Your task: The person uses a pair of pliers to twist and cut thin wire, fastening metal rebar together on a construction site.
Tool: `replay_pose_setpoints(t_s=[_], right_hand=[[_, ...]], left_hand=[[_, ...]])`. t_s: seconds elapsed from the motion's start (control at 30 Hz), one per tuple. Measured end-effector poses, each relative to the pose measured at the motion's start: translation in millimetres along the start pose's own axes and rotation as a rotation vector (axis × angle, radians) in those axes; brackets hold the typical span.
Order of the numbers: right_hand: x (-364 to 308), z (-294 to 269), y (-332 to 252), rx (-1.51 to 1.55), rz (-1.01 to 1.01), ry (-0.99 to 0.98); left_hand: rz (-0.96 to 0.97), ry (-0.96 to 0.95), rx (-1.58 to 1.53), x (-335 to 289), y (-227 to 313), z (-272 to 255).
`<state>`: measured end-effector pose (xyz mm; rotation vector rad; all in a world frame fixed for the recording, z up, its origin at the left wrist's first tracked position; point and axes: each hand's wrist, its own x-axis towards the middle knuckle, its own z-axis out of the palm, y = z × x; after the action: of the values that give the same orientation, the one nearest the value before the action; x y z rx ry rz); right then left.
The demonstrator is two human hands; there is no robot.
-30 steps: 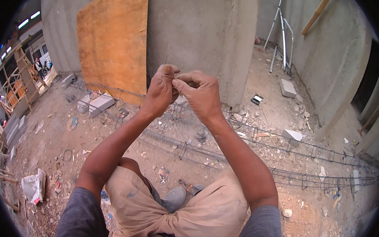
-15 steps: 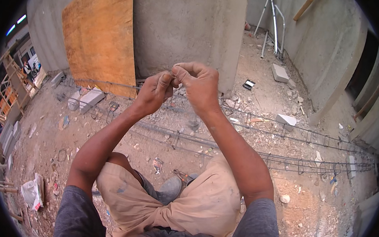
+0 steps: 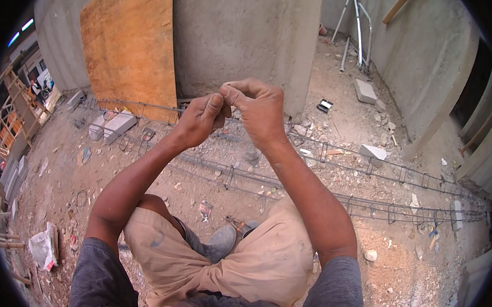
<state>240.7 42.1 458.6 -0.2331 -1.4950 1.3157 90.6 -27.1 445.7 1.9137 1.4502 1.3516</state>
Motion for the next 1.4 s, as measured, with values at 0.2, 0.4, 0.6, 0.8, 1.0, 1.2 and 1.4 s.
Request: replay_pose_setpoints(t_s=[0.2, 0.4, 0.6, 0.8, 1.0, 1.2, 1.4], right_hand=[[4, -3, -4, -0.118, -0.082, 0.022], [5, -15, -10, 0.206, -0.095, 0.119], [24, -85, -32, 0.427, -0.271, 0.118], [18, -192, -68, 0.688, -0.364, 0.201], [3, -239, -85, 0.756, -0.461, 0.392], [29, -233, -102, 0.565, -0.489, 0.477], [71, -206, -136, 0.377, -0.591, 0.524]], left_hand=[[0.039, 0.095, -0.12, -4, 11, 16], [-0.166, -0.088, -0.483, -8, 8, 20], [-0.164, -0.344, -0.304, -24, 14, 37], [-0.161, -0.593, -0.01, -38, 28, 49], [-0.295, -0.708, -0.119, -38, 40, 51], [-0.353, -0.756, -0.375, -37, 35, 44], [-0.515, -0.689, -0.326, -26, 26, 24]])
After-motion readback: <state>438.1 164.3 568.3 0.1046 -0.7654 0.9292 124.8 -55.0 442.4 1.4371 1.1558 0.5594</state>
